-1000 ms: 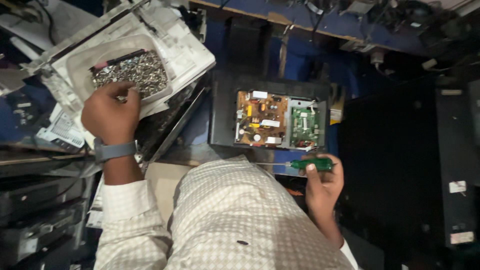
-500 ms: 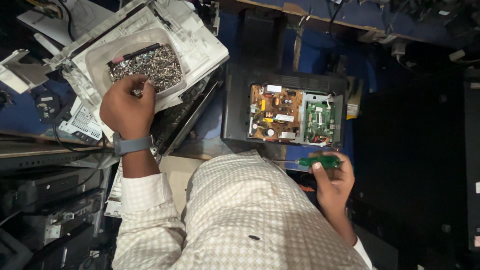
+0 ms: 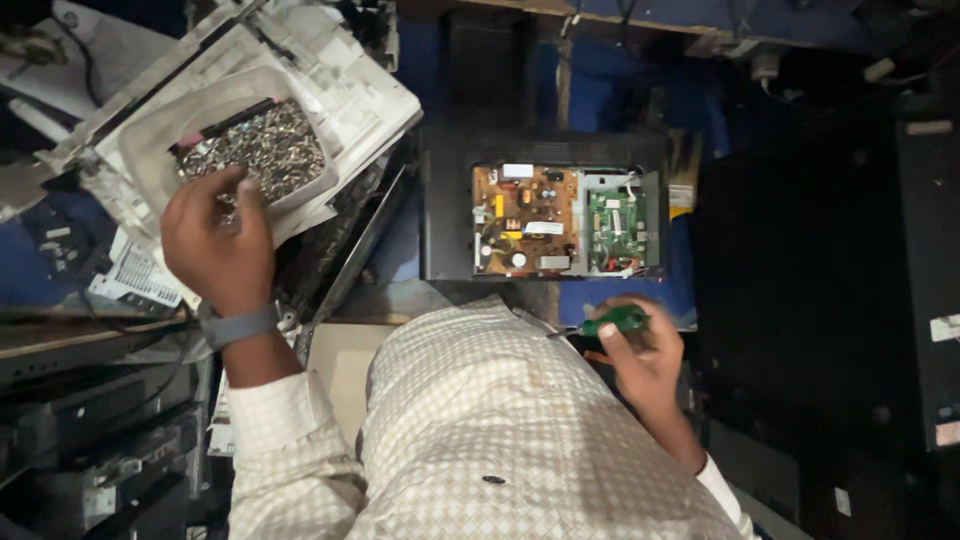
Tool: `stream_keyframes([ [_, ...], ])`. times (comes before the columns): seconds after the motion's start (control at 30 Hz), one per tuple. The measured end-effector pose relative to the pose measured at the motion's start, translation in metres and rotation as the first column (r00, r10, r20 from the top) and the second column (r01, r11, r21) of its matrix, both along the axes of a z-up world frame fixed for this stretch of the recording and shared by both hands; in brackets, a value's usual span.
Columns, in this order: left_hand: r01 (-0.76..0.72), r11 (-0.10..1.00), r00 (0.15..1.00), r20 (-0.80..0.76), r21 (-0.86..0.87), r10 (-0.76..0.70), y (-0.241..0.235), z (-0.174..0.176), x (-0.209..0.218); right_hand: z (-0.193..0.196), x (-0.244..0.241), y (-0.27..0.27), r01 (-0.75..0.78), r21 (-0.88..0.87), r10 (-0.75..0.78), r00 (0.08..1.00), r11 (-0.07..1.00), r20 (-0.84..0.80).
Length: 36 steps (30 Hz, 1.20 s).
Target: The person uses a screwdriver to remove screws from a circuit board inside an open electronic device. They repeatedly select screws from a container, tighten or loosen them on the board, and place the screws back into the container.
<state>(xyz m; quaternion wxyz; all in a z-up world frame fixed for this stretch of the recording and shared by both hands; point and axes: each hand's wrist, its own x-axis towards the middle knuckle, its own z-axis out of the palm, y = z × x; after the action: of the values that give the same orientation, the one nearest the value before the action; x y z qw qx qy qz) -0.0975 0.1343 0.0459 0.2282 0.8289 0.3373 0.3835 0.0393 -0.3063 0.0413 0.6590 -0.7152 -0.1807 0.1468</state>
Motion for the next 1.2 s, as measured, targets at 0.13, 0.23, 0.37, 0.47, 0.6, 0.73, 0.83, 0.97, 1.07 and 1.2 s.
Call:
stream_keyframes([
  [0.13, 0.012, 0.969, 0.999, 0.029, 0.245, -0.019, -0.002, -0.008, -0.011, -0.008, 0.001, -0.006, -0.082, -0.046, 0.087, 0.99, 0.996, 0.113],
  [0.23, -0.252, 0.884, 0.966, 0.041, 0.394, 0.257, 0.013, -0.024, -0.016, -0.011, -0.001, -0.007, -0.086, -0.036, 0.087, 0.996, 0.996, 0.016],
  [0.37, -0.178, 0.955, 0.96, 0.172, -0.239, 0.222, 0.04, -0.059, -0.041, -0.002, 0.001, -0.002, -0.11, -0.185, 0.138, 0.979, 0.977, 0.148],
  [0.47, -0.063, 0.86, 0.952, 0.229, -0.506, 0.205, 0.07, -0.086, -0.06, 0.01, 0.006, 0.011, -0.144, -0.298, 0.218, 0.948, 0.944, 0.231],
  [0.6, 0.074, 0.66, 0.949, 0.257, -0.747, 0.184, 0.095, -0.11, -0.078, 0.026, 0.007, 0.025, -0.218, -0.397, 0.308, 0.934, 0.892, 0.18],
  [0.73, 0.304, 0.579, 0.901, 0.426, -0.757, 0.084, 0.1, -0.11, -0.088, 0.036, 0.011, 0.032, -0.323, -0.397, 0.401, 0.907, 0.859, 0.129],
  [0.83, 0.429, 0.518, 0.848, 0.527, -0.74, 0.051, 0.088, -0.098, -0.085, 0.037, 0.013, 0.033, -0.344, -0.405, 0.42, 0.9, 0.847, 0.115],
  [0.97, 0.401, 0.573, 0.85, 0.523, -0.715, 0.057, 0.058, -0.069, -0.077, 0.03, 0.014, 0.032, -0.347, -0.404, 0.417, 0.904, 0.847, 0.098],
  [1.07, 0.394, 0.58, 0.856, 0.514, -0.713, 0.05, 0.027, -0.04, -0.069, 0.025, 0.015, 0.028, -0.324, -0.368, 0.389, 0.913, 0.872, 0.118],
  [1.2, 0.51, 0.465, 0.813, 0.582, -0.724, 0.014, -0.016, -0.002, -0.059, 0.028, 0.013, 0.032, -0.133, -0.238, 0.164, 0.98, 0.962, 0.115],
])
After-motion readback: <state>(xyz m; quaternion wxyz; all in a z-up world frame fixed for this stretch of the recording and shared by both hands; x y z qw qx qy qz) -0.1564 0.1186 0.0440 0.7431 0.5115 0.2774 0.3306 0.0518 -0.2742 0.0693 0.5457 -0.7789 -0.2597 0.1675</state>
